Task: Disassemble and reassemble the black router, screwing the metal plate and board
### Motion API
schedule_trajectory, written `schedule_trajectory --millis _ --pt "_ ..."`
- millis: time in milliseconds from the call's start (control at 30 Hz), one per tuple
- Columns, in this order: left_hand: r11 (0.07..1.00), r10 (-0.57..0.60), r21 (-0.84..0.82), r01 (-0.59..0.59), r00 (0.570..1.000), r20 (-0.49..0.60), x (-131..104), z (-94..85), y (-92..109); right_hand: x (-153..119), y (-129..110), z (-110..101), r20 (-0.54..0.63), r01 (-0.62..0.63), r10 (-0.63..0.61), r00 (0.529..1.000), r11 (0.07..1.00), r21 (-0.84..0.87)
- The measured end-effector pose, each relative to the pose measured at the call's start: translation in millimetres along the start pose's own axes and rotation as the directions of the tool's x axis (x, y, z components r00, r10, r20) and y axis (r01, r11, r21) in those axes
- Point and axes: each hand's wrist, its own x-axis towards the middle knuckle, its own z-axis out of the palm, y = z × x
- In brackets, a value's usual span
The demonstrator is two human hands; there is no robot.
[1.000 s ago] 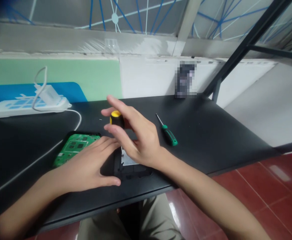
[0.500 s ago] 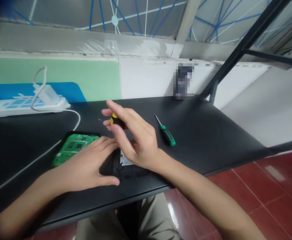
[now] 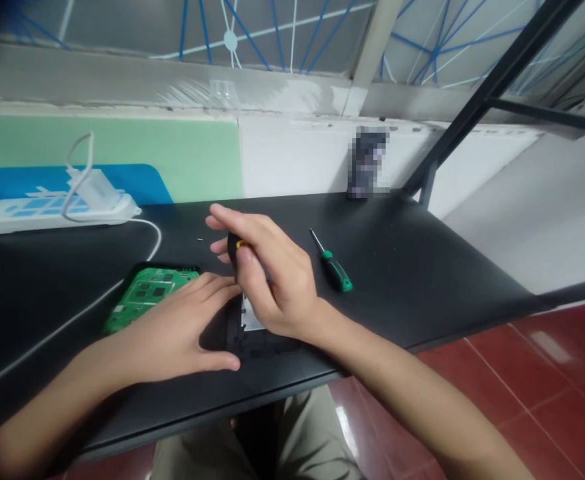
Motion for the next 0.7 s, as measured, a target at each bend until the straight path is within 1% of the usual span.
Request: schedule_trajectory --millis 33,100,200,267,300,433,500,567,700 --pt "1.000 -0.001 -0.003 0.001 1.000 0.003 0.3 -0.3 0.3 0.5 0.5 0.8 0.006 -0.007 0.007 1.000 1.000 0.008" --pt "1.000 -0.002 -0.008 0.002 1.000 0.007 0.9 -0.9 1.2 1.5 2.8 1.9 -0.035 -0.005 0.005 0.999 1.000 -0.001" --pt "1.000 -0.009 -0.009 0.010 1.000 0.017 1.1 -2.2 2.5 2.4 7.8 1.2 -0.113 0.071 -0.084 0.990 0.992 -0.108" --pt "1.000 -0.017 -0.002 0.017 0.999 0.028 0.7 -2.8 2.7 2.2 10.1 -0.5 -0.105 0.119 -0.137 0.985 0.980 -0.161" --pt "1.000 -0.018 0.003 0.018 0.999 0.029 0.5 -2.9 2.6 1.9 10.5 -1.2 -0.088 0.121 -0.135 0.987 0.981 -0.151" --pt "1.000 -0.005 0.020 0.005 1.000 0.007 0.5 -2.2 2.0 0.7 7.3 -1.7 -0.013 0.050 -0.050 0.999 0.999 -0.009" --pt "1.000 -0.004 0.023 0.004 1.000 0.006 0.8 -1.9 2.0 0.8 5.0 -1.2 0.016 0.043 -0.043 0.999 0.999 -0.002" --pt "1.000 -0.005 0.020 0.005 1.000 0.013 1.0 -2.1 2.2 1.0 4.3 -1.3 0.013 0.055 -0.055 0.998 0.998 -0.032" --pt "1.000 -0.002 -0.018 0.003 1.000 0.016 0.5 -2.8 2.3 0.7 8.8 -2.8 -0.069 0.076 -0.083 0.994 0.993 -0.095"
